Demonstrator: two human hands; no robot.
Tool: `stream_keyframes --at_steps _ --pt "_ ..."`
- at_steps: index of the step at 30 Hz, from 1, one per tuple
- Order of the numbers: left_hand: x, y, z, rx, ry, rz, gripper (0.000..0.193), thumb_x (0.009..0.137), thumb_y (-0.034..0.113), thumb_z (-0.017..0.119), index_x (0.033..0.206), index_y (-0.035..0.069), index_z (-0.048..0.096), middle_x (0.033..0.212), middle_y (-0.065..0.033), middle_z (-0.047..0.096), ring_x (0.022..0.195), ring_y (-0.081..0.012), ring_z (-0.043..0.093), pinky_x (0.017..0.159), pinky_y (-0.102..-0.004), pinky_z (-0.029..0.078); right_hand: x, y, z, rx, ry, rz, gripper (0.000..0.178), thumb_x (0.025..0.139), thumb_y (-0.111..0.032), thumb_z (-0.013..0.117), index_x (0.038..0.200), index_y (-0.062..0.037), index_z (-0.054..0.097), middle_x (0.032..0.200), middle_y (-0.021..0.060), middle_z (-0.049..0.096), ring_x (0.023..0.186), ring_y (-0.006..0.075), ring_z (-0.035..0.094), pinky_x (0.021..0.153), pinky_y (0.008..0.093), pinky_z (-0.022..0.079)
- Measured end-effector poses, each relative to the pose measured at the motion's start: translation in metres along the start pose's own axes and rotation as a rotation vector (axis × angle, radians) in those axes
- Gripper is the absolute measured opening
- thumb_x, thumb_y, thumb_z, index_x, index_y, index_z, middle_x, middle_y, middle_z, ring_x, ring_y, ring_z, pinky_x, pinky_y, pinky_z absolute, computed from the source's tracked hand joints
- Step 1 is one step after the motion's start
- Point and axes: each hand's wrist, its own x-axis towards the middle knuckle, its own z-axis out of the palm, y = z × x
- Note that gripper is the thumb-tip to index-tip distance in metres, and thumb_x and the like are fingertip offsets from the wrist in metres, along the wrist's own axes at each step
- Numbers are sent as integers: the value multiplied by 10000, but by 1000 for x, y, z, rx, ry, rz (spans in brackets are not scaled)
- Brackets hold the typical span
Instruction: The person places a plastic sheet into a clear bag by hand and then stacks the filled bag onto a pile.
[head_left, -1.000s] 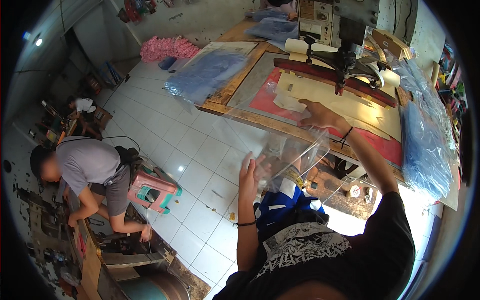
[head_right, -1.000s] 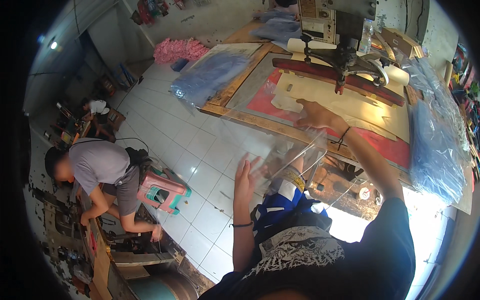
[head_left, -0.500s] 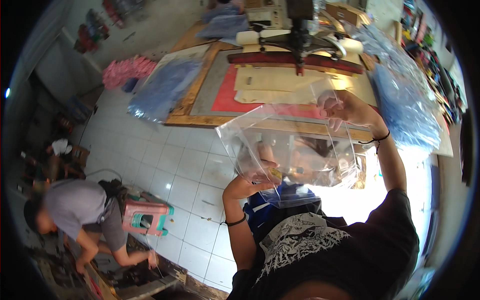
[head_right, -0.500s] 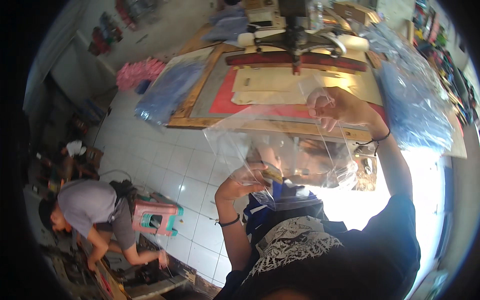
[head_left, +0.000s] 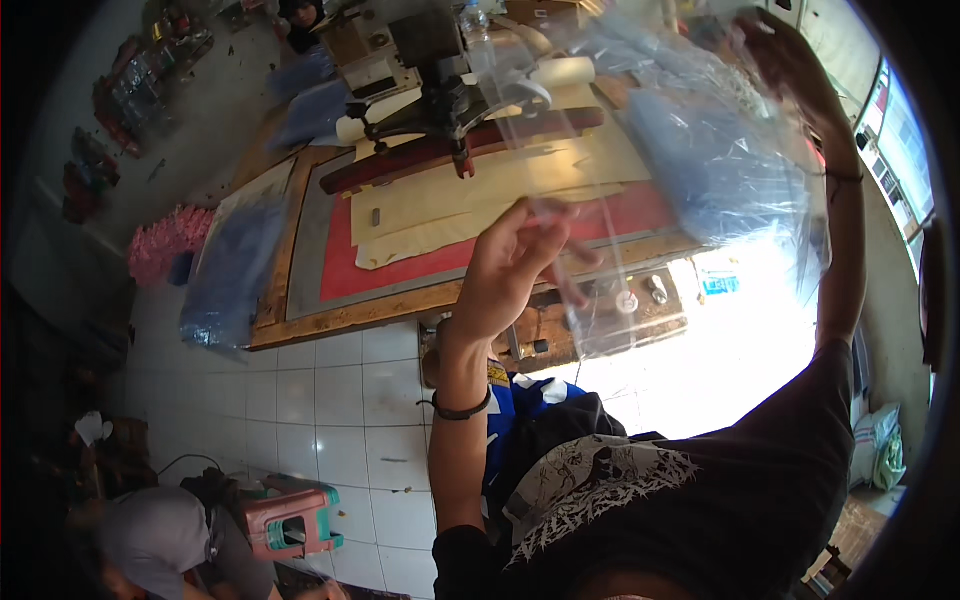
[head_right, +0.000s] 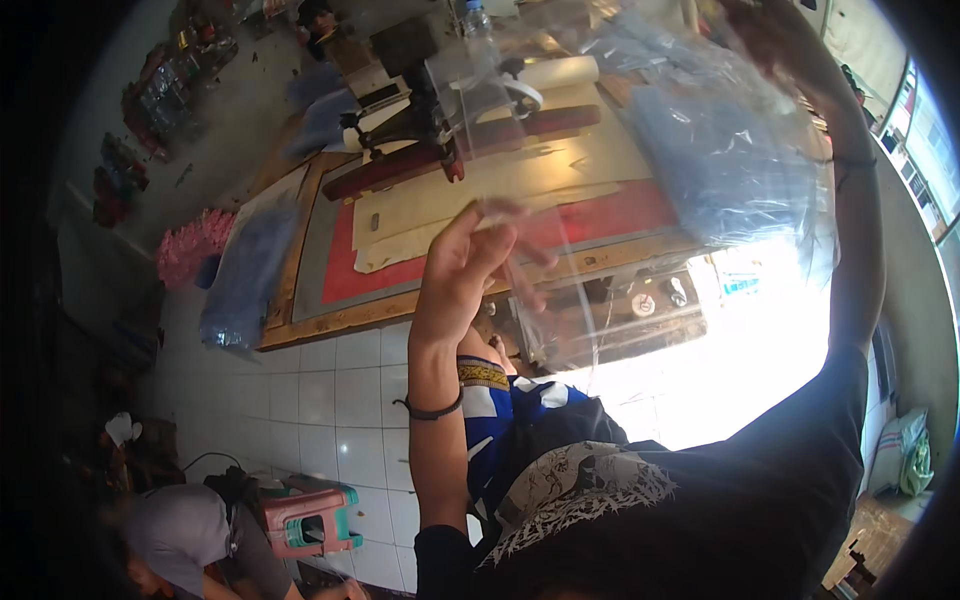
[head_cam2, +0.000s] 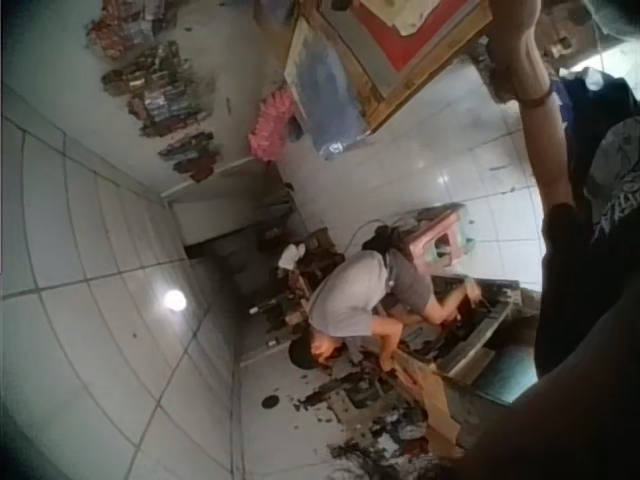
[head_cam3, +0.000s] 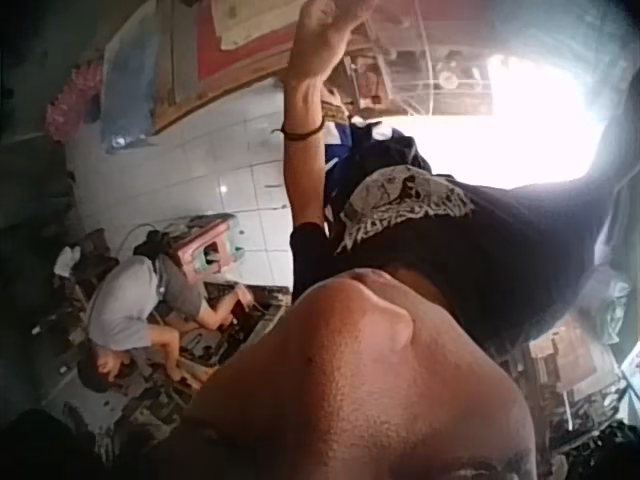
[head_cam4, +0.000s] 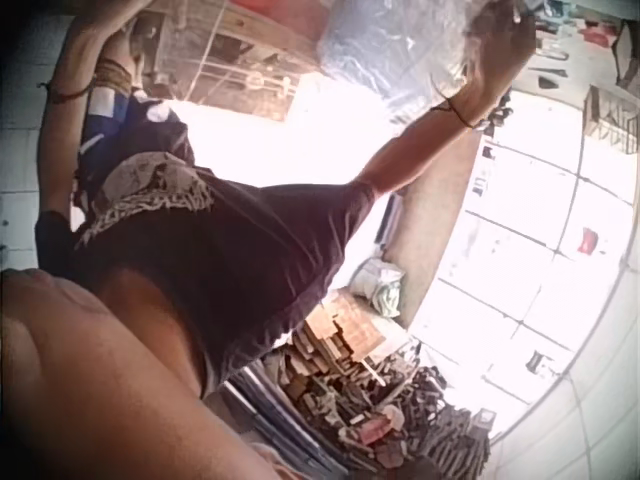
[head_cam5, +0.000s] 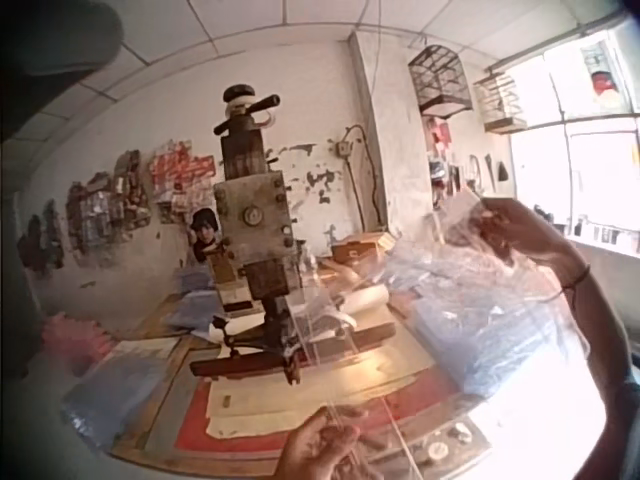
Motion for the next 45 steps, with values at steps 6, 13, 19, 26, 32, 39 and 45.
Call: stream_keyframes --at_steps 6,13,19,26,32,39,45 --pt "142 22 53 -42 1 256 471 1012 259 551 1356 -42 441 970 -184 716 654 -246 701 652 -302 563 77 -43 -63 -575 62 2 293 1009 -303 565 1142 -49 626 672 3 565 519 87 527 480 242 465" --pt "282 -22 103 -97 11 205 569 1016 159 481 1472 -71 231 1088 -204 693 841 -301 736 673 -321 562 159 62 -193 -891 -31 -144 396 945 -74 510 1325 -147 594 882 46 640 521 83 520 437 233 492" --pt "313 -96 139 291 297 306 583 916 118 549 1453 -7 359 1113 -261 662 962 -397 692 865 -451 539 146 169 -205 -1236 67 -101 566 936 -464 613 1376 -128 498 1123 204 626 976 337 635 829 448 509" --pt "283 -195 93 1231 110 66 472 971 399 417 1291 115 617 1469 -327 328 1402 -493 246 1138 -564 232 -7 292 13 -1117 -292 565 786 921 -735 331 1511 -216 337 1590 218 222 1471 404 209 1142 598 220" --pt "262 -220 86 1037 -31 2 511 1010 426 346 1422 165 500 1534 -325 191 1453 -487 129 1168 -586 125 -20 296 24 -1230 -127 639 758 942 -720 280 1559 -283 225 1616 199 176 1482 443 156 1069 776 111" --pt "256 -238 74 1093 -90 -49 567 1010 418 332 1520 170 343 1553 -324 174 1475 -470 105 1156 -596 134 -17 311 18 -1185 51 630 845 903 -708 436 1516 -138 320 1574 222 265 1457 414 244 1062 732 183" --pt "264 -244 69 773 213 299 684 992 349 413 1528 2 165 1387 -267 468 1296 -424 417 1101 -525 268 -8 299 -9 -1065 206 548 714 863 -509 687 1375 -54 485 1136 171 669 1108 319 620 927 576 387"
